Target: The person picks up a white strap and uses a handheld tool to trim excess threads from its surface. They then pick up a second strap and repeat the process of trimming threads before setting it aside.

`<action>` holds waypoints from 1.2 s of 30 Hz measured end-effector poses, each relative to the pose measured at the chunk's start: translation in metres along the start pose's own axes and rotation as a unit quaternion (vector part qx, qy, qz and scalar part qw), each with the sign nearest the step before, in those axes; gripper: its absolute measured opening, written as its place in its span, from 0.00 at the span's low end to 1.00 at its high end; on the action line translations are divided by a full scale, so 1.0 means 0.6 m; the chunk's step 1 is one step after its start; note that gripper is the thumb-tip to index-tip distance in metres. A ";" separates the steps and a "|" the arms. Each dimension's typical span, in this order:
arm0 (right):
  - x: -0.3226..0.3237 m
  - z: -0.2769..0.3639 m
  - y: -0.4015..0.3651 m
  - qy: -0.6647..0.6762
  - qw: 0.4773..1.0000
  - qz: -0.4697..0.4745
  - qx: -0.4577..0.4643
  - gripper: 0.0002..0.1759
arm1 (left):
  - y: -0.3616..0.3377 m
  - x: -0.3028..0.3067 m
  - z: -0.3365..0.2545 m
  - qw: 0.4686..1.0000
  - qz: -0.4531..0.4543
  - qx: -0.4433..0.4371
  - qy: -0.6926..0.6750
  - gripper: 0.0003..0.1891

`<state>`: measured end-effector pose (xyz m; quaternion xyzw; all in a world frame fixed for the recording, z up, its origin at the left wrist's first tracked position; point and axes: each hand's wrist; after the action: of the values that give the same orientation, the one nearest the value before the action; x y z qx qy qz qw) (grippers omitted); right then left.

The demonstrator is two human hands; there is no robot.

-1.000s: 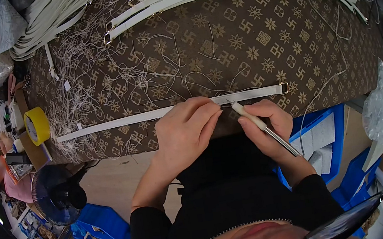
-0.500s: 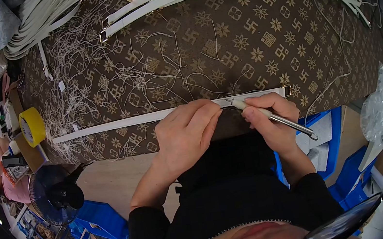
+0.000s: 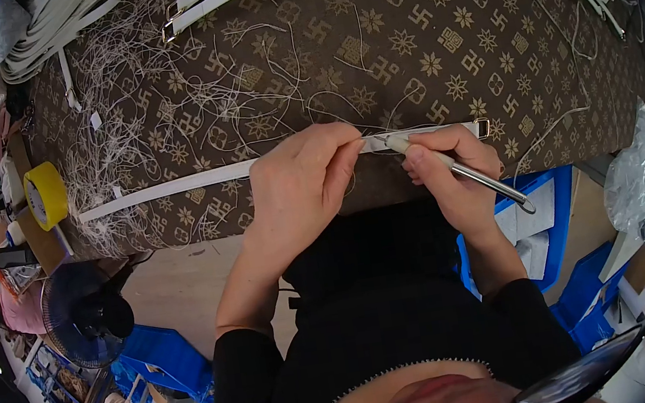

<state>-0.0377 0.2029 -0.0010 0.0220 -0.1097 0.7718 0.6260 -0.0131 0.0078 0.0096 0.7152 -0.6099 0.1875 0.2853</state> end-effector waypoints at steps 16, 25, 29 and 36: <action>-0.010 0.006 -0.001 -0.017 0.999 -0.019 0.021 0.06 | 0.003 -0.004 0.014 0.999 -0.015 0.005 -0.048 0.04; -0.009 0.005 -0.002 -0.024 0.999 -0.019 0.021 0.06 | 0.002 -0.006 0.017 0.999 -0.023 -0.007 -0.048 0.04; -0.011 0.005 -0.002 -0.023 0.999 -0.020 0.028 0.06 | 0.003 -0.005 0.016 0.999 -0.018 -0.003 -0.047 0.04; -0.013 0.006 -0.003 -0.012 0.999 -0.030 0.016 0.05 | 0.002 -0.005 0.016 0.998 -0.019 -0.001 -0.059 0.03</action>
<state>-0.0346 0.1950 0.0017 0.0448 -0.1046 0.7536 0.6474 -0.0154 0.0036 0.0005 0.7360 -0.6121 0.1390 0.2536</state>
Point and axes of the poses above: each hand's wrist, its own y-axis towards the middle knuckle, its own x-axis out of the back of the hand, z = x × y, and after that the axes turned 8 degrees about -z, right-handed
